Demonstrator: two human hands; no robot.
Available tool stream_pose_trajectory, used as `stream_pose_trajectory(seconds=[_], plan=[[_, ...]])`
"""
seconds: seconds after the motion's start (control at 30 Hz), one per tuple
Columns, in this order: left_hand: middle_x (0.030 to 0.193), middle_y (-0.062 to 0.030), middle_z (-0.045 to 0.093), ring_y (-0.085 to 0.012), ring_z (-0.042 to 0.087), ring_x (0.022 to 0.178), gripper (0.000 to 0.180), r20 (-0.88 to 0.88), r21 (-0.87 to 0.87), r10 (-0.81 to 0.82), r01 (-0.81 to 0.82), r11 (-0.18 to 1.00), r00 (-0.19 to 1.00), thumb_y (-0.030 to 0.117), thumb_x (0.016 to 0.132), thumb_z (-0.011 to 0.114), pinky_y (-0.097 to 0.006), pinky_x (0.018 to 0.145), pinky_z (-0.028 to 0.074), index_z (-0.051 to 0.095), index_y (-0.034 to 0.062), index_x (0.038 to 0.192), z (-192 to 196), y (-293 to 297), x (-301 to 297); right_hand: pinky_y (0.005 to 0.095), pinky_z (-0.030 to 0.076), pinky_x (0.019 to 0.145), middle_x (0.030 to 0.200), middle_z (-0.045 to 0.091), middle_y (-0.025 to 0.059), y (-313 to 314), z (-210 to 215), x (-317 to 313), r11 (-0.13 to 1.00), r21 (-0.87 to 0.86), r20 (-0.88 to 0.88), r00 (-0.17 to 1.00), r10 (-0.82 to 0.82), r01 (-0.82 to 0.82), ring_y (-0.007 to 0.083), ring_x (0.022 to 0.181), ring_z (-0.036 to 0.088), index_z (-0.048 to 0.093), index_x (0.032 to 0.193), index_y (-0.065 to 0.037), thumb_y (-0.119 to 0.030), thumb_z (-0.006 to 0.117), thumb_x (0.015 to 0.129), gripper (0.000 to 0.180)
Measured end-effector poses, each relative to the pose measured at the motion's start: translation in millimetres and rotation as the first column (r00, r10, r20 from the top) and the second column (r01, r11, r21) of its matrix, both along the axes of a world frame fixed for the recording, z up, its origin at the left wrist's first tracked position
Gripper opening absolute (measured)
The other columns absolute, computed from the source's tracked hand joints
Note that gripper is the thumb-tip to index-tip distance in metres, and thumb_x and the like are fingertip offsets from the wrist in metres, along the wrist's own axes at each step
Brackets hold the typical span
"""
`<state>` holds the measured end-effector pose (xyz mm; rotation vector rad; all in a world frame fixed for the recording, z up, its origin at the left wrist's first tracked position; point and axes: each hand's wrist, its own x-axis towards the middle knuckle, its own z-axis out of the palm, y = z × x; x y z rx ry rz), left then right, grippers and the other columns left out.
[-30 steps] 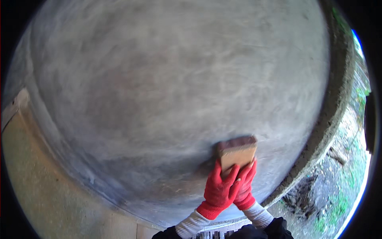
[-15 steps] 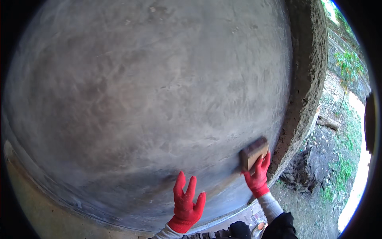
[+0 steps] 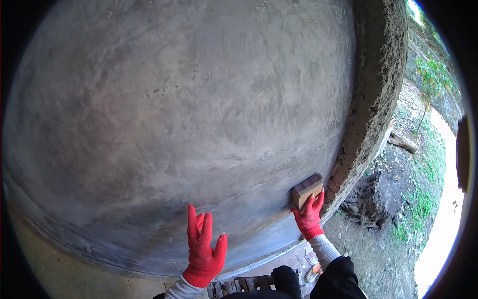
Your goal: The person rubs a sanding block against a concrete wall using a circular motion while wearing red gloves.
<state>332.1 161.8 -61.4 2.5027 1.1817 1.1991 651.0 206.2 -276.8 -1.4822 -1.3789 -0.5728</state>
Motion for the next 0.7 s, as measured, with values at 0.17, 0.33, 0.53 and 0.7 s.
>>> stream_pose_trajectory(seconds=[0.17,0.33,0.53,0.7], plan=[[0.149,-0.0307,0.010,-0.0416,0.038,0.126,0.065,-0.009,-0.027,0.062,-0.063,0.998,0.998,0.001,0.081,0.059,-0.045,0.103,0.034,0.032,0.0003,0.140,6.2,-2.5,-12.5,0.0557,0.026,0.104,0.143,0.013,0.0370,19.0,174.1,26.6,0.985,0.168,-0.015,0.999,-0.031,0.033,0.0538,0.129,0.023,0.023,0.144,-0.007,-0.027,0.080,0.066,0.099],[0.153,-0.0227,0.008,-0.0350,0.018,0.140,0.060,0.039,-0.084,0.076,-0.073,0.994,0.996,0.001,0.086,0.049,-0.042,0.106,0.030,0.029,0.0012,0.143,7.7,-6.1,-14.1,0.0539,0.026,0.105,0.144,0.012,0.0360,31.2,207.2,22.1,0.964,0.239,-0.116,0.989,-0.089,0.115,0.0530,0.129,0.024,0.021,0.145,-0.006,-0.021,0.074,0.074,0.090],[0.154,-0.0211,0.007,-0.0339,0.018,0.140,0.059,0.088,-0.112,0.042,-0.032,0.993,0.995,0.001,0.086,0.048,-0.042,0.105,0.031,0.029,0.0021,0.143,7.5,-6.1,-8.1,0.0653,0.031,0.096,0.136,0.014,0.0446,2.5,-28.4,2.4,1.000,-0.010,0.029,0.999,-0.023,0.023,0.0620,0.122,0.027,0.002,0.146,-0.008,-0.029,0.082,0.062,0.118],[0.150,-0.0282,0.008,-0.0385,0.031,0.132,0.061,0.114,-0.108,0.071,-0.059,0.992,0.991,-0.001,0.083,0.054,-0.044,0.106,0.028,0.031,-0.0005,0.140,0.9,-5.3,-21.4,0.0630,0.027,0.100,0.140,0.011,0.0426,17.8,130.0,25.3,0.984,0.174,0.089,0.995,-0.050,0.033,0.0601,0.126,0.023,0.016,0.145,-0.006,-0.027,0.076,0.071,0.098]])
